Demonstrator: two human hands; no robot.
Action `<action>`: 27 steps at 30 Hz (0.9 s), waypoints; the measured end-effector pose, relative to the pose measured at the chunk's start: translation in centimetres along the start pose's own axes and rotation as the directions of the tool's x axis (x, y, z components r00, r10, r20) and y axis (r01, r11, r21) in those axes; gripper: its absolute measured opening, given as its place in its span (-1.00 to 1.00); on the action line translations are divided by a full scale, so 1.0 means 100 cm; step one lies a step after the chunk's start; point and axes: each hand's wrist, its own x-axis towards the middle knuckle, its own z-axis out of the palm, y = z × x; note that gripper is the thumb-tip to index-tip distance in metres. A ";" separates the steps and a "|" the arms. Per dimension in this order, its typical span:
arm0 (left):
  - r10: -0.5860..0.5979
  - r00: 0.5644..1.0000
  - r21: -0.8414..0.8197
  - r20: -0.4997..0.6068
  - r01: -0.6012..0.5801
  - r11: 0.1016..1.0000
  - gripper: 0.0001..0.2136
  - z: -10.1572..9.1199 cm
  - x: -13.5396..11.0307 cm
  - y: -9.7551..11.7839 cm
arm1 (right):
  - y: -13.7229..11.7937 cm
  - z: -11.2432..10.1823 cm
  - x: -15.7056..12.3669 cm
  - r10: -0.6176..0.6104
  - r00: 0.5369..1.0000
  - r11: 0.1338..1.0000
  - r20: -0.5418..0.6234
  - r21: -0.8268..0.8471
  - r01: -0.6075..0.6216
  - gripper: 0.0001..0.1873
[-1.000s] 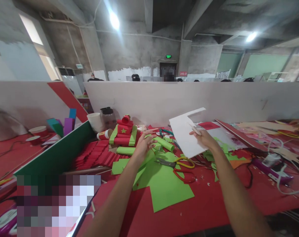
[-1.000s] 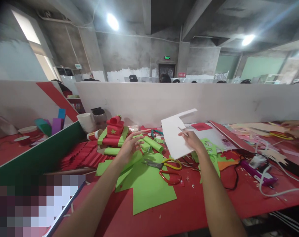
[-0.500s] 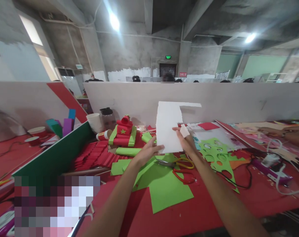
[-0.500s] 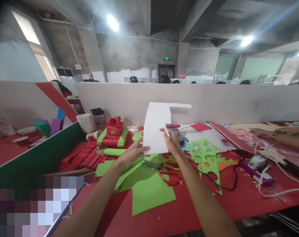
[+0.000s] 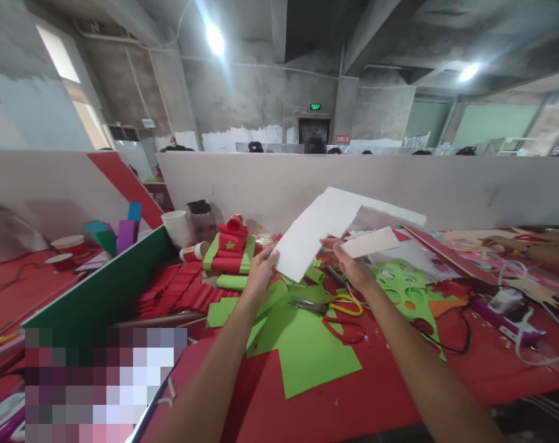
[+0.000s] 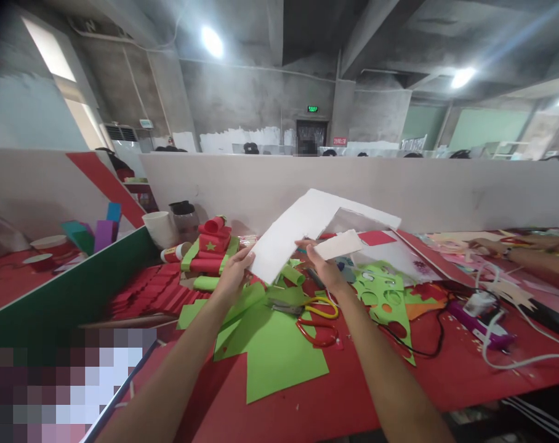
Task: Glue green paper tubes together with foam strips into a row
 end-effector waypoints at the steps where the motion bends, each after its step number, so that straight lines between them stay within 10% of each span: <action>1: 0.014 1.000 0.012 -0.012 -0.013 1.000 -0.55 0.000 0.001 -0.001 | 0.000 0.004 -0.001 -0.008 1.000 1.000 0.022 -0.011 0.008 -0.60; 6: 0.051 0.998 0.072 -0.031 -0.049 0.996 -0.50 -0.001 0.004 -0.003 | 0.000 0.009 -0.003 0.055 0.997 0.993 0.050 -0.103 -0.049 -0.59; 10: 0.050 0.998 0.038 -0.042 -0.048 0.998 -0.49 0.001 0.001 0.001 | 0.010 -0.005 0.005 0.075 0.984 0.992 -0.159 -0.085 -0.090 -0.58; 16: 0.013 1.000 0.063 0.010 -0.013 0.998 -0.65 0.005 -0.005 0.004 | 0.027 -0.049 0.020 0.041 0.861 0.999 -0.508 0.048 -0.019 -0.63; 27: 0.007 0.996 0.074 0.085 -0.013 0.997 -0.77 0.009 -0.010 0.006 | 0.053 -0.095 0.035 0.086 0.724 0.992 -0.685 0.122 -0.002 -0.90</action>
